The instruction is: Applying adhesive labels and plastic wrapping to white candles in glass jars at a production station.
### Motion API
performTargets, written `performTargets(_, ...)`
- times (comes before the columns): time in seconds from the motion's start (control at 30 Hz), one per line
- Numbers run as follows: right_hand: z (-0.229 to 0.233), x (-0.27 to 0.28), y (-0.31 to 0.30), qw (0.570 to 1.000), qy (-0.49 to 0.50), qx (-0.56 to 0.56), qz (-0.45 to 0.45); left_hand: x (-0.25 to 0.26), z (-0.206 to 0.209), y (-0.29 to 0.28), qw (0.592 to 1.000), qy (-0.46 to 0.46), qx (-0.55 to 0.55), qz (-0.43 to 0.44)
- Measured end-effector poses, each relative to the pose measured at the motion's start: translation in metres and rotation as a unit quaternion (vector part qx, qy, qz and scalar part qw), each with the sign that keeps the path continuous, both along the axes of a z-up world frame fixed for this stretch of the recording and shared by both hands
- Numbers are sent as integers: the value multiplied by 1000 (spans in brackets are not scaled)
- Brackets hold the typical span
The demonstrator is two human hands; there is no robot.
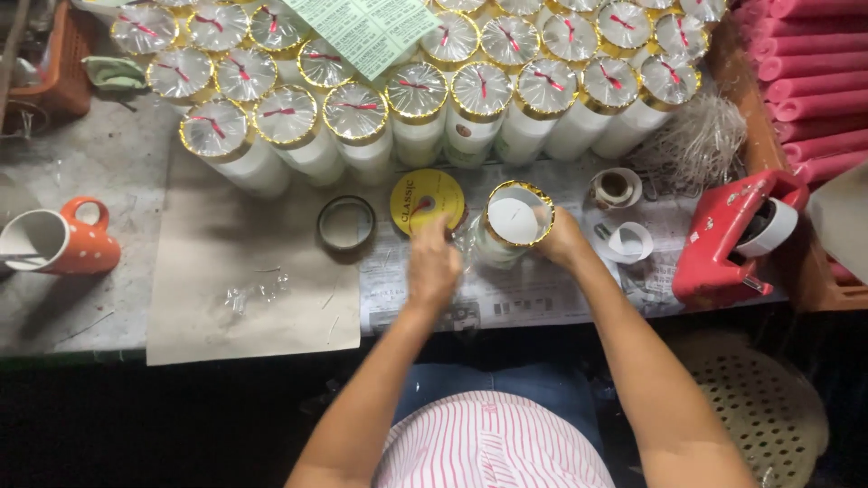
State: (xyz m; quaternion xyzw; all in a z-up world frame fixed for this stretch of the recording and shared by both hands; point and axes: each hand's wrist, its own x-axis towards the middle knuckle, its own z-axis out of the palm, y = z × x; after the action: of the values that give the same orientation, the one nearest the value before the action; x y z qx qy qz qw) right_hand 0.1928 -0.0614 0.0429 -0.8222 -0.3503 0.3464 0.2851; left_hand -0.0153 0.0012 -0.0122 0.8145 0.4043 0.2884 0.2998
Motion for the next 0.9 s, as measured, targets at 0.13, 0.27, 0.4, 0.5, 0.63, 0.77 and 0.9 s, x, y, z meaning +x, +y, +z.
performTargets(0.13, 64, -34, -9, 997, -58, -7, 57, -14, -45, 56, 967, 186, 171, 9)
performTargets(0.27, 59, -30, -9, 998, -57, -1, 33, -37, -37, 62, 933, 218, 287, -19)
performTargets(0.4, 78, -37, -15, 999, -43, 13, 30, -63, -12, 62, 909, 246, 336, -12)
performTargets(0.5, 85, -35, -16, 997, -57, -11, 45, -74, -23, 64, 918, 253, 304, -10)
performTargets(0.63, -32, 26, -18, 997, -69, -7, 34, -66, -23, 56, 924, 274, 266, -10)
performTargets(0.77, -79, 45, -23, 995, -61, 83, 11, -15, -14, 17, 990, 127, 68, -3)
performTargets(0.9, -113, 46, -34, 994, -48, 96, -13, 35, -74, 23, 984, 53, -172, 3)
